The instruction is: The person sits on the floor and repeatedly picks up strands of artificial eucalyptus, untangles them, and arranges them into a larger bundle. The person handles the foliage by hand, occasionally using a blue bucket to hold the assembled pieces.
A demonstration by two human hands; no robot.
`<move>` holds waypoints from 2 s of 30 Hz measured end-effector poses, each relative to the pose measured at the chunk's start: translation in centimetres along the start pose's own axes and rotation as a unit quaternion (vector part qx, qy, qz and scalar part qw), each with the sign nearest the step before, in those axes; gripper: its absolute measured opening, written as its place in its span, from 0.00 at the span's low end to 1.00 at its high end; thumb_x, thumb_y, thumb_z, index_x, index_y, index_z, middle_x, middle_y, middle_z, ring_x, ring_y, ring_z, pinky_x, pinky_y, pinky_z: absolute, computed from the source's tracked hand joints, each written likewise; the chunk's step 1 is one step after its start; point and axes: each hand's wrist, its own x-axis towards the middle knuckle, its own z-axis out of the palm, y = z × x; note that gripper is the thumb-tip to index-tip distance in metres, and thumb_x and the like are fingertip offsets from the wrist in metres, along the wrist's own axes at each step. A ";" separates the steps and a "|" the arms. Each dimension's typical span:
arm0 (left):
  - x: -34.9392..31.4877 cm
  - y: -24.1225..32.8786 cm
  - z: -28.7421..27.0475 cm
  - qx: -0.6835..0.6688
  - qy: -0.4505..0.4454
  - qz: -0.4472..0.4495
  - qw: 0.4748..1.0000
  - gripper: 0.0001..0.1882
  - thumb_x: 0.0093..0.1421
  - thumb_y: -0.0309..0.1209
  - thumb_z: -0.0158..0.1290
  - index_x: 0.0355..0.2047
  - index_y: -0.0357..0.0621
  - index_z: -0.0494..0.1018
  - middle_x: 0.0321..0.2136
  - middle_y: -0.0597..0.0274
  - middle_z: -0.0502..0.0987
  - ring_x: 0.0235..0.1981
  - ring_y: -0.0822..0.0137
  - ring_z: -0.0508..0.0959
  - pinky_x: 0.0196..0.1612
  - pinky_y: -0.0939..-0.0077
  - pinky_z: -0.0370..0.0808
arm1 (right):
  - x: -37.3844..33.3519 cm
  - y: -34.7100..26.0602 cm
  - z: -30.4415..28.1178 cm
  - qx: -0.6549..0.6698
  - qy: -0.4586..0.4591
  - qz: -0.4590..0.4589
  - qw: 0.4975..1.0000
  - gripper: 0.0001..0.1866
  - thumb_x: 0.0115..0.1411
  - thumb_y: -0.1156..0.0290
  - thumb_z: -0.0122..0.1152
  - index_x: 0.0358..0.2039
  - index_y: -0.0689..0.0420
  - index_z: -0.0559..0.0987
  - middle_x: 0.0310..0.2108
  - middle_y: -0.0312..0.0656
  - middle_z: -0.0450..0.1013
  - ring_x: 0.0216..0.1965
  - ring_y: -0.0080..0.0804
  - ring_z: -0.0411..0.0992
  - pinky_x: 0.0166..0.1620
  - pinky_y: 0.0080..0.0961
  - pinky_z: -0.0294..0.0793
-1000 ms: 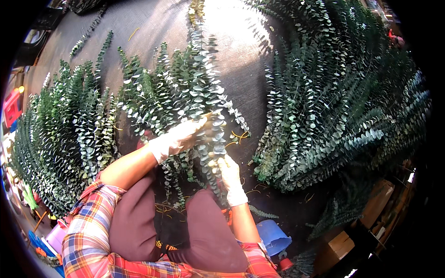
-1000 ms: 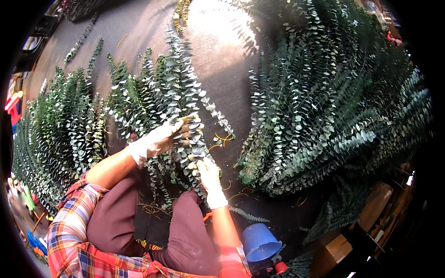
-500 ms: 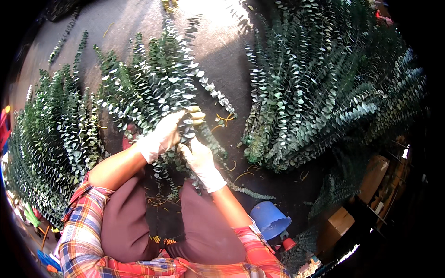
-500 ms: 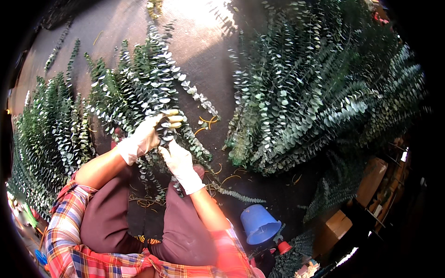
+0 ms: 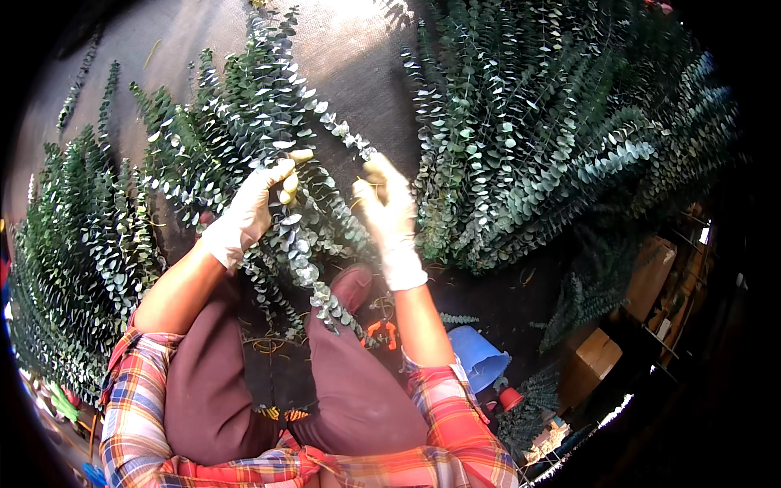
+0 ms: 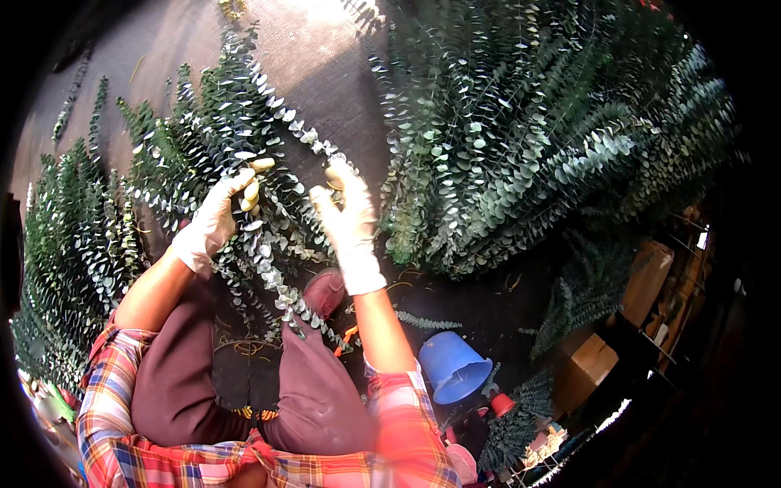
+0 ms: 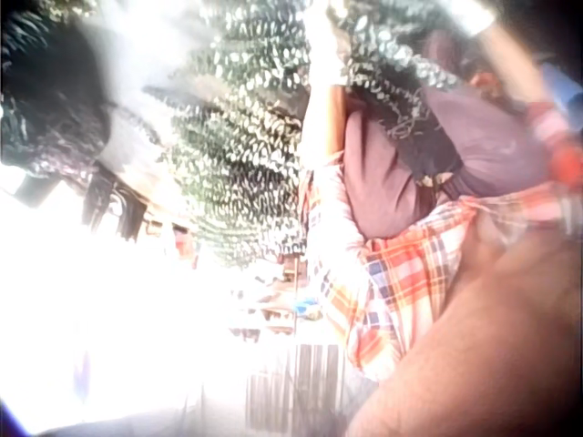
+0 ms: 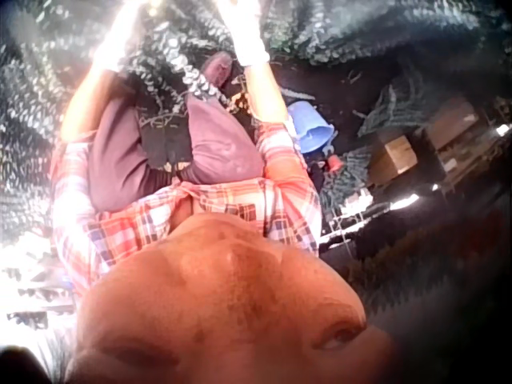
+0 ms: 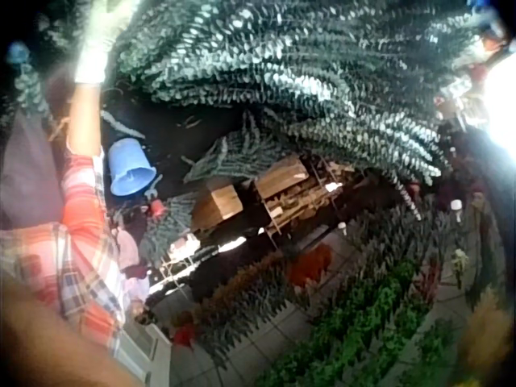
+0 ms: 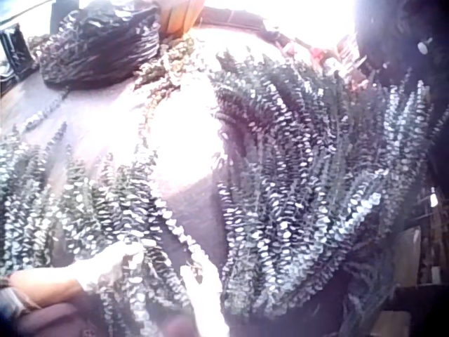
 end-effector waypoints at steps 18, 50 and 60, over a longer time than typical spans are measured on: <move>-0.5 0.7 0.0 0.014 -0.015 -0.004 1.000 0.26 0.66 0.47 0.44 0.57 0.41 0.66 0.17 0.77 0.61 0.17 0.81 0.59 0.25 0.85 0.58 | 3.6 -0.4 -7.7 -0.190 0.037 0.033 0.981 0.22 0.57 0.78 0.59 0.54 0.60 0.73 0.48 0.42 0.76 0.44 0.21 0.74 0.48 0.18 0.71; -1.9 1.6 -1.5 -0.076 -0.125 0.024 0.989 0.32 0.65 0.44 0.47 0.65 0.47 0.53 0.61 0.57 0.63 0.60 0.64 0.65 0.59 0.61 0.65 | -3.9 -1.6 1.5 -0.305 -0.144 -0.174 0.925 0.16 0.56 0.66 0.61 0.46 0.49 0.78 0.23 0.41 0.75 0.22 0.39 0.74 0.25 0.28 0.71; -1.3 0.7 -3.5 -0.069 -0.032 0.046 0.996 0.23 0.65 0.41 0.48 0.55 0.40 0.67 0.29 0.71 0.75 0.32 0.73 0.76 0.42 0.72 0.76 | -2.7 -3.4 0.9 -0.177 -0.292 -0.002 0.940 0.31 0.52 0.58 0.65 0.57 0.48 0.70 0.31 0.40 0.74 0.30 0.34 0.73 0.35 0.29 0.74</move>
